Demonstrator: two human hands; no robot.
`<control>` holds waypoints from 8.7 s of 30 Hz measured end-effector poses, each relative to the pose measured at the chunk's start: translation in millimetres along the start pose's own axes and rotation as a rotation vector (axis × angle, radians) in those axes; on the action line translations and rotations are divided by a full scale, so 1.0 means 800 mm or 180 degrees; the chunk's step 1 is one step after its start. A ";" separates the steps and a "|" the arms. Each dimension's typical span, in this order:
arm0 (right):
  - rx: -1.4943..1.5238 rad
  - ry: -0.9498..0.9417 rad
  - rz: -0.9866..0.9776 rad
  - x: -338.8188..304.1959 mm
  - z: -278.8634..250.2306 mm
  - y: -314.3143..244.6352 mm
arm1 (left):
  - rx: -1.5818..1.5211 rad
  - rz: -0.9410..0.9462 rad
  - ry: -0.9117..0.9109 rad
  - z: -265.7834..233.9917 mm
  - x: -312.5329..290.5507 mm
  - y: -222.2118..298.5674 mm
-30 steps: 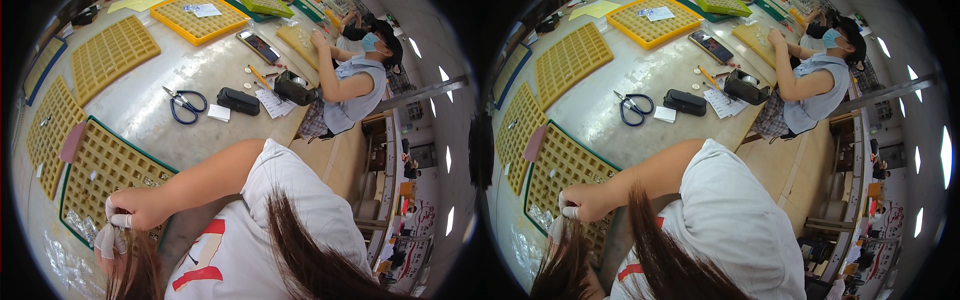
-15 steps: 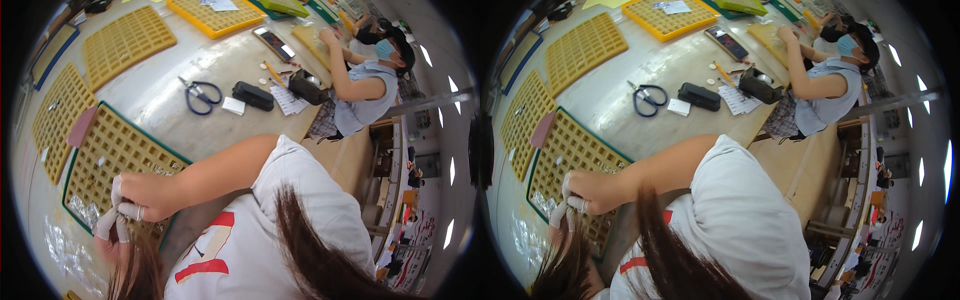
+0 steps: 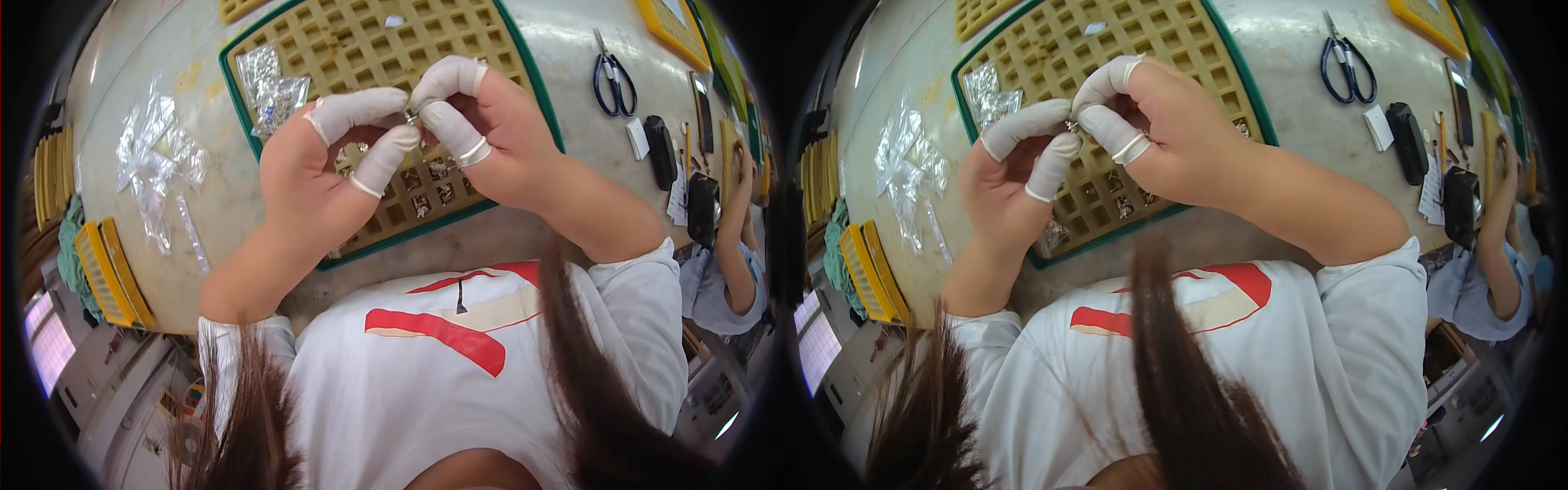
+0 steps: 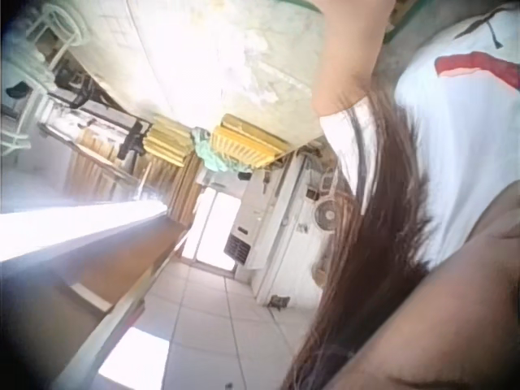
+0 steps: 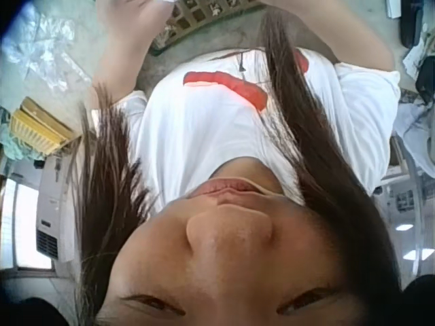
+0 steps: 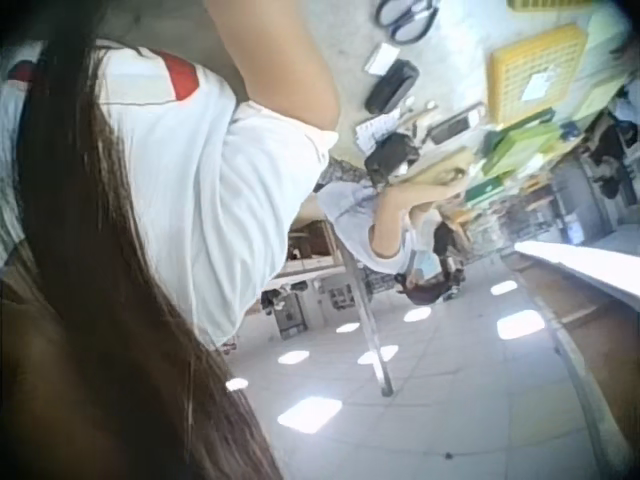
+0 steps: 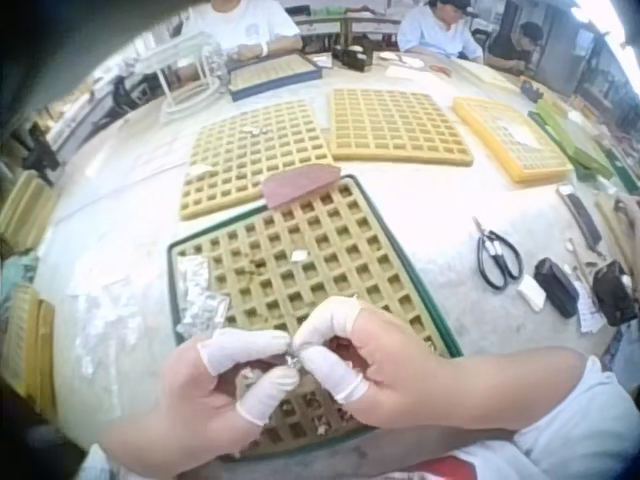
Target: The person assembles earrings by picking up small jewelry pieces and attaching earring backs to them by hand, then places the assembled earrings into slots of a compartmentalized tray.
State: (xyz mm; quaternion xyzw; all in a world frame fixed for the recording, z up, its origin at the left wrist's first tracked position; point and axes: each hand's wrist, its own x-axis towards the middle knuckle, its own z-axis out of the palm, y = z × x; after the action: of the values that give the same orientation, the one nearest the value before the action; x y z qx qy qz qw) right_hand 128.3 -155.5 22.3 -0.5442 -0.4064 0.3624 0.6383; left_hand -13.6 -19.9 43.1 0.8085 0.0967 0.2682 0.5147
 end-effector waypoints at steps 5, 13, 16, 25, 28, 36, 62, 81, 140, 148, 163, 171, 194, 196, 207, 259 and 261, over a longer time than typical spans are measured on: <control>-0.0354 0.0046 -0.0382 0.004 0.007 -0.001 | 0.0223 0.0160 0.0065 -0.011 -0.001 -0.005; -0.0022 -0.0371 -0.0511 0.002 -0.010 0.005 | -0.0092 0.0237 0.0013 -0.018 -0.004 -0.007; 0.0778 -0.0447 -0.0402 0.001 -0.001 0.018 | -0.0318 0.0210 -0.0173 -0.019 -0.005 -0.010; 0.0824 -0.0357 -0.0529 0.000 0.002 0.017 | -0.0480 0.0327 -0.0184 -0.016 -0.003 -0.009; 0.0807 -0.0322 -0.0538 0.000 0.001 0.016 | -0.0519 0.0351 -0.0142 -0.015 -0.004 -0.010; 0.0542 -0.0221 -0.0680 0.000 -0.001 0.015 | -0.0545 -0.0122 -0.0106 -0.021 -0.015 -0.014; 0.0176 -0.0211 -0.0087 -0.003 0.000 0.007 | 0.1513 0.1174 0.0004 -0.018 0.000 -0.008; -0.0063 -0.0160 -0.0355 -0.003 -0.002 0.011 | 0.1491 0.1212 0.0097 -0.017 0.002 -0.009; 0.0534 -0.0024 -0.0203 0.000 0.004 0.009 | 0.0909 0.0837 0.0193 -0.010 0.002 -0.024; 0.0014 -0.0090 -0.0559 0.003 -0.001 0.011 | 0.1107 0.0855 -0.0025 -0.017 0.008 -0.007; -0.0431 -0.0084 -0.0177 0.000 0.007 -0.004 | 0.0899 0.0886 -0.0138 -0.017 0.010 -0.014; -0.0570 0.0243 0.0453 0.007 0.010 -0.042 | -0.0650 -0.0023 0.0527 -0.004 -0.004 -0.039; -0.3216 -0.1495 -0.0032 0.025 0.012 -0.036 | -0.1299 -0.0452 0.0565 -0.002 0.014 -0.040; -0.1054 -0.0649 0.0329 0.013 0.000 -0.027 | -0.1241 -0.0144 0.0563 -0.004 0.001 -0.045; 0.1332 -0.0207 -0.0036 -0.004 -0.018 -0.025 | -0.1585 -0.0306 -0.0481 -0.029 -0.026 -0.001; 0.0996 -0.0225 0.0383 -0.004 -0.016 -0.021 | -0.1846 -0.1165 -0.0584 -0.028 -0.015 -0.004; 0.0981 -0.0250 0.0340 -0.004 -0.017 -0.016 | -0.2091 -0.1175 -0.0237 -0.012 -0.030 -0.005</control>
State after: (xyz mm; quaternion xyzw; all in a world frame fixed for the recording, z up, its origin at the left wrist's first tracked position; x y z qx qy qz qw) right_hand 139.4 -165.9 33.2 -0.4461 -0.3411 0.4748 0.6777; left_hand -38.3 -20.7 34.9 0.5786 0.1309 0.1581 0.7894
